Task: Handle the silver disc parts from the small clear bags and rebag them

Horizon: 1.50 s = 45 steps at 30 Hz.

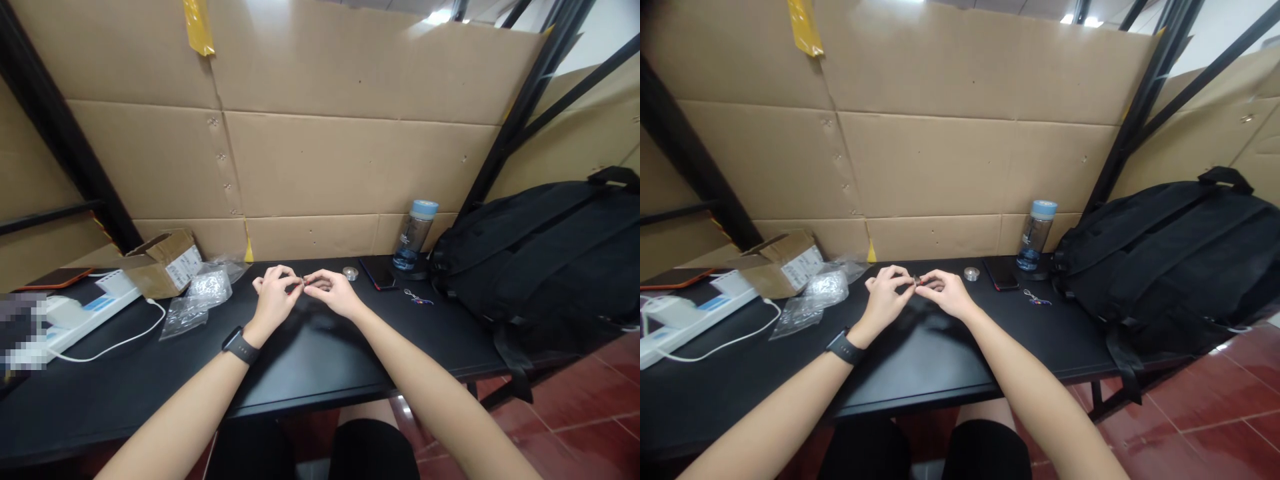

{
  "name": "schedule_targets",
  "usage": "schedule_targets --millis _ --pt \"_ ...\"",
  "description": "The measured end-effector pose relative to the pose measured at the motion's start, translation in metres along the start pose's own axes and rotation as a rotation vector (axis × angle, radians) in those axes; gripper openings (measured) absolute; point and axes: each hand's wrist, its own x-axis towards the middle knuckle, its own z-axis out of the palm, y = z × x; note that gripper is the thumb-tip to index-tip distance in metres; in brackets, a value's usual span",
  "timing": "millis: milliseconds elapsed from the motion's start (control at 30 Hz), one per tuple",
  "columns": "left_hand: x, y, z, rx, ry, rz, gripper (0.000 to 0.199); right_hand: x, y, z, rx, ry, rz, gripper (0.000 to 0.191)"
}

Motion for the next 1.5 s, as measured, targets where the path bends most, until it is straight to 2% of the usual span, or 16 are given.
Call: schedule_targets --millis 167,367,500,600,667,767,833,933,1033,1133,1200,1267,1500 --pt "-0.001 -0.002 0.004 0.008 0.044 0.038 0.011 0.000 -0.006 -0.006 -0.268 0.026 -0.102 0.026" --pt "-0.002 -0.003 0.008 0.031 0.050 0.113 0.012 0.001 -0.003 -0.002 -0.395 0.055 -0.169 0.014" --pt "-0.002 0.000 0.008 0.002 0.008 0.072 0.011 0.000 -0.001 -0.005 -0.525 0.028 -0.203 0.009" --pt "-0.002 0.000 0.008 -0.077 -0.024 0.027 0.024 -0.001 -0.003 -0.010 -0.665 -0.015 -0.260 0.006" --pt "-0.001 -0.001 0.009 -0.097 -0.087 0.051 0.024 -0.001 -0.004 -0.013 -0.697 -0.044 -0.277 0.006" --pt "-0.002 -0.005 0.014 -0.040 -0.204 0.103 0.022 0.000 -0.002 -0.017 -0.716 -0.020 -0.268 0.007" --pt "-0.003 -0.009 0.016 0.003 -0.234 0.111 0.026 0.003 0.004 -0.020 -0.778 0.010 -0.232 0.008" --pt "-0.002 -0.020 0.019 0.098 -0.206 0.083 0.029 0.006 0.015 -0.029 -0.884 0.019 -0.141 0.011" --pt "-0.001 -0.030 0.021 0.221 -0.219 0.075 0.020 0.010 0.023 -0.045 -0.968 0.028 -0.002 0.017" --pt "0.000 -0.036 0.023 0.266 -0.249 0.077 0.014 0.012 0.026 -0.066 -1.075 0.116 0.174 0.024" --pt "0.001 -0.035 0.025 0.264 -0.252 0.067 0.015 0.012 0.028 -0.078 -1.131 0.149 0.278 0.034" --pt "0.000 -0.033 0.026 0.248 -0.248 0.065 0.017 0.012 0.028 -0.086 -1.150 0.140 0.348 0.034" --pt "0.003 -0.021 0.021 0.001 -0.241 -0.061 0.013 0.013 0.029 -0.089 -1.114 0.167 0.388 0.029"
